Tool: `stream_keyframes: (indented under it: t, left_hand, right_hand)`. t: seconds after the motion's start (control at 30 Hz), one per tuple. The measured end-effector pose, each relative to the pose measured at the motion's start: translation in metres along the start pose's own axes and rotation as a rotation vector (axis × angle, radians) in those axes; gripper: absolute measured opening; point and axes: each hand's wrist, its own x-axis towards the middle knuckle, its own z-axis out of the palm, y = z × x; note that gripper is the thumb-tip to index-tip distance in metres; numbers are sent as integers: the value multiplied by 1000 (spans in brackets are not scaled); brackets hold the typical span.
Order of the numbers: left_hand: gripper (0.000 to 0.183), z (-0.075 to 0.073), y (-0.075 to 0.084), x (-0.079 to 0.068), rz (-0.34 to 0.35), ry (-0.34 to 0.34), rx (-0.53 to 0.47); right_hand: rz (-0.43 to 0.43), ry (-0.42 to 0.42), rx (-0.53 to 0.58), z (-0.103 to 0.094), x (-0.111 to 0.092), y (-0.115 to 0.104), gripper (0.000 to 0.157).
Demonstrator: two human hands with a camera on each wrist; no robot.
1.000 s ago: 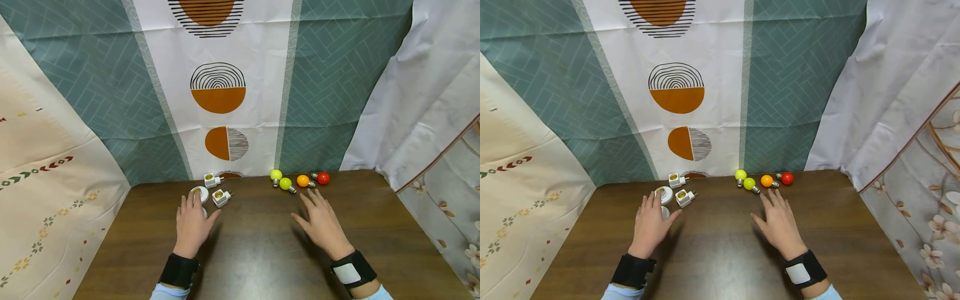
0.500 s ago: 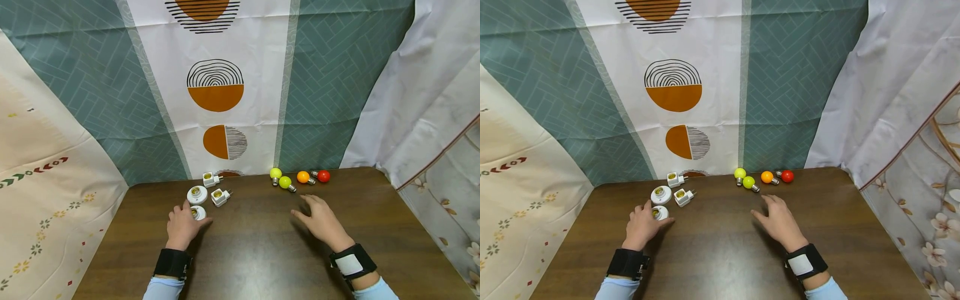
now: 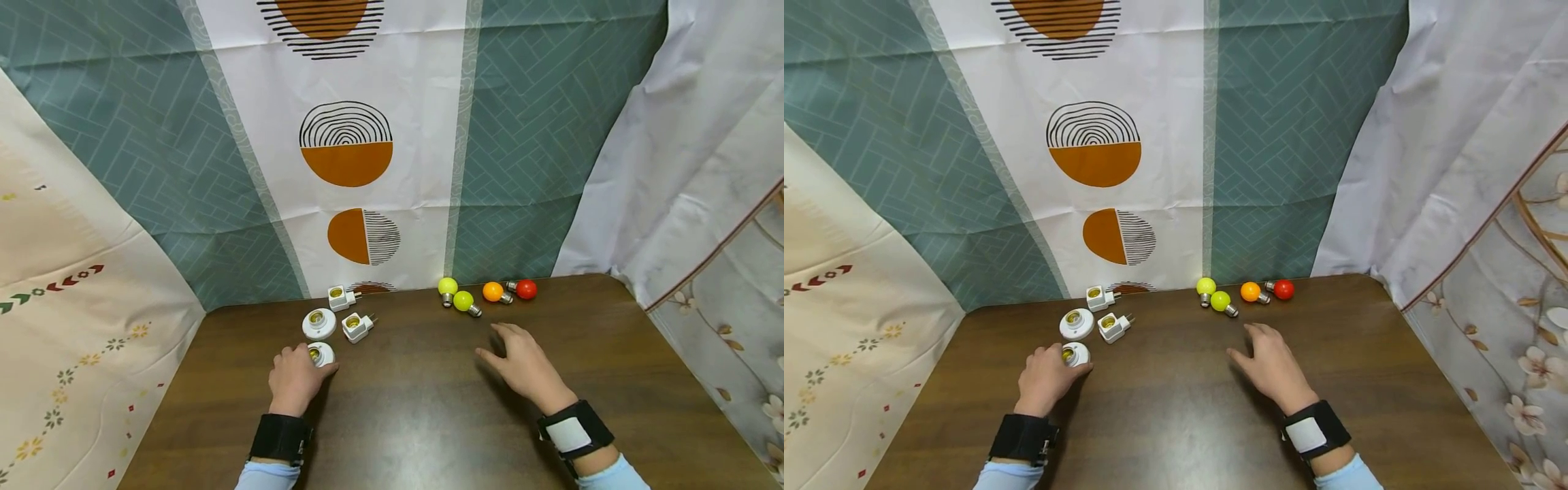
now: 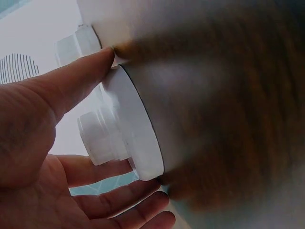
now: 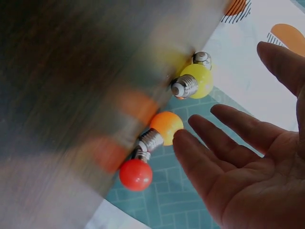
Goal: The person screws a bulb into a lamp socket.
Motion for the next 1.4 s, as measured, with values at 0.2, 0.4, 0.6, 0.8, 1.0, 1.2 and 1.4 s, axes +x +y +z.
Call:
stream_keyframes:
  t: [0.2,0.4,0.6,0.8,1.0,1.2,1.4]
  left_hand:
    - [79,2,4,-2,-3,1,-14]
    - [80,0,13,-8,8,16,-8]
    - [80,-9,29,-18,66,70,-45]
    - [84,-9,54,-28,161,124,-97]
    - [80,-2,78,-38,247,91,-200]
    - [72,4,93,-40,299,86,-299]
    - [70,12,105,-46,349,89,-351]
  right_hand:
    - [-3,2,17,-2,6,0,75]
    - [-51,49,-22,-2,20,-2,64]
    - [-104,73,-63,-5,38,-8,61]
    - [-100,102,-107,1,51,-15,62]
    - [-88,58,-195,16,62,-21,65]
    - [-108,15,-273,25,82,-25,64]
    - [-93,-40,-286,30,83,-20,67]
